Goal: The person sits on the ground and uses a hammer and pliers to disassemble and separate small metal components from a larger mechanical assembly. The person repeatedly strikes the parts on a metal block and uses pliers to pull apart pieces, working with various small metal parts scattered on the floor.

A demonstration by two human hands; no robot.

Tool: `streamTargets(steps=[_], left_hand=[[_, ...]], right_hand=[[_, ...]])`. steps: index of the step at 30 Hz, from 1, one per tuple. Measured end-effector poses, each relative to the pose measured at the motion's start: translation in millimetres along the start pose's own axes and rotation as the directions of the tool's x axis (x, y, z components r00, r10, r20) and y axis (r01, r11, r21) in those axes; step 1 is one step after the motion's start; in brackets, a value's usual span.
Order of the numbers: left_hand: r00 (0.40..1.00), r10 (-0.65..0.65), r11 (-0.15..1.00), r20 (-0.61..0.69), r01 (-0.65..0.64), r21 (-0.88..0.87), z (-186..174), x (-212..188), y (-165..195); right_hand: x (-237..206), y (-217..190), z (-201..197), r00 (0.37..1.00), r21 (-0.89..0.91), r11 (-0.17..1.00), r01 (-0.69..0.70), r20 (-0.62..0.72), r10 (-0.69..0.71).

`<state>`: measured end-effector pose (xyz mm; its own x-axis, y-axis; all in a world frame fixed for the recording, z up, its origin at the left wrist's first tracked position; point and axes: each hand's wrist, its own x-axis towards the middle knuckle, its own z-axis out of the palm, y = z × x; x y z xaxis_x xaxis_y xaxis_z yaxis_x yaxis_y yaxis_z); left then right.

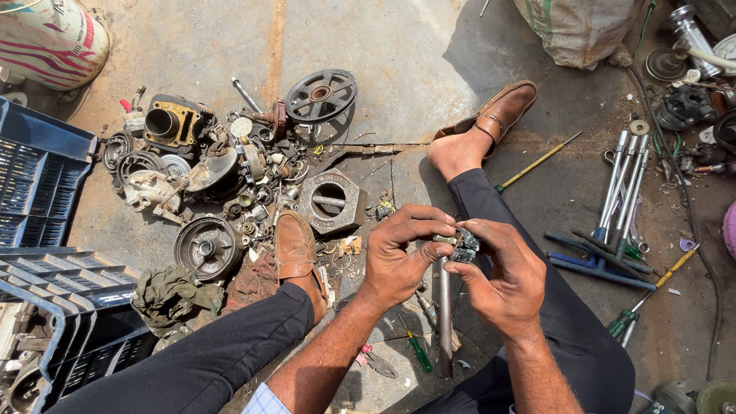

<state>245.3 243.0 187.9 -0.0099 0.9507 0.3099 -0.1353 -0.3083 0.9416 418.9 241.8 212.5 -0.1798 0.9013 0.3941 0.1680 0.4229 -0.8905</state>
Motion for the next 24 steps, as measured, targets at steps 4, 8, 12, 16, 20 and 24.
streamTargets(steps=[4,8,12,16,20,24], left_hand=[[1.0,0.029,0.999,0.01,-0.029,0.033,0,2,2],[1.0,0.016,1.0,0.017,-0.016,0.023,0,4,5],[0.994,0.02,1.0,0.106,-0.022,0.013,-7,10,15],[0.973,-0.06,0.994,0.223,0.038,0.101,-12,18,31],[0.992,-0.06,0.988,0.111,0.043,0.146,6,17,42],[0.997,-0.063,0.956,0.033,0.051,0.29,25,8,40]], right_hand=[[-1,0,3,0.999,0.069,0.998,-0.012,-0.038,0.014],[-2,3,2,0.999,0.117,0.993,-0.03,-0.033,0.034],[-1,11,-13,0.994,0.322,0.945,-0.061,0.101,0.03],[-4,21,-21,0.962,0.279,0.923,-0.265,0.143,0.233],[-8,24,-15,0.984,0.176,0.969,-0.173,-0.009,0.177],[-9,21,-8,0.981,0.216,0.968,-0.125,-0.116,0.153]])
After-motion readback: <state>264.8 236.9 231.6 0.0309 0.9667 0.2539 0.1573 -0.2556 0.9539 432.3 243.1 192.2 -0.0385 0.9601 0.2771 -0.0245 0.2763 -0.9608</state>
